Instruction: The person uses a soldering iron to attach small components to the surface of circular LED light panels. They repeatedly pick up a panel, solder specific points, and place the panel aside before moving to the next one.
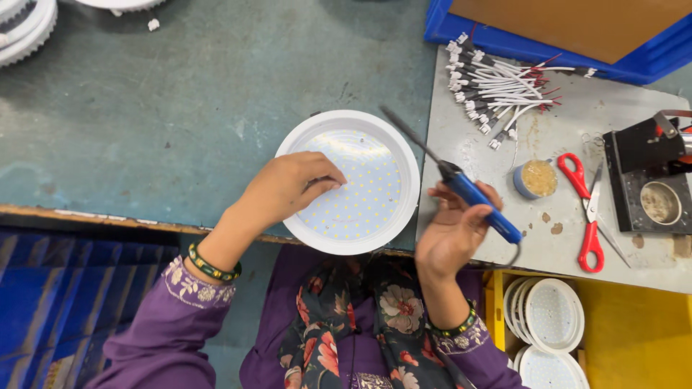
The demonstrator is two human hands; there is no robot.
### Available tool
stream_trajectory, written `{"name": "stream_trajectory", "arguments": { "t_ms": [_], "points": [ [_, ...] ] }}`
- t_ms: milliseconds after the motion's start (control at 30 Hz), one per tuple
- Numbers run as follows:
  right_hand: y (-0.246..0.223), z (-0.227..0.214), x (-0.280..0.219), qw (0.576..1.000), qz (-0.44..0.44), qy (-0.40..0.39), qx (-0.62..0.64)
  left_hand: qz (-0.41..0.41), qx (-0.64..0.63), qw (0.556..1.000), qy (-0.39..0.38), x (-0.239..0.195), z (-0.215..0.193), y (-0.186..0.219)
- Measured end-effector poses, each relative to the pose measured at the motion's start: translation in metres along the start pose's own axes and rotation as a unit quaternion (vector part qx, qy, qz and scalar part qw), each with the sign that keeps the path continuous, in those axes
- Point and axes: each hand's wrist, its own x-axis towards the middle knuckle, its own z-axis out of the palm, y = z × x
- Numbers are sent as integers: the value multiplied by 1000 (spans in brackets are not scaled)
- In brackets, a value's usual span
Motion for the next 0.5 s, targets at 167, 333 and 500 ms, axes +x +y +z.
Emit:
{"name": "stream_trajectory", "arguments": {
  "t_ms": [167, 333, 500],
  "points": [
    [-2, 29, 8, 999, 33, -6, 33, 1, -75, 993, -85, 22, -21, -6],
    [0, 22, 5, 996, 67, 6, 65, 4, -80, 978, -192, 49, -25, -16],
    [13, 4, -2, 996, 70, 2, 52, -38, -57, 985, -159, 40, -17, -25]
  ]
}}
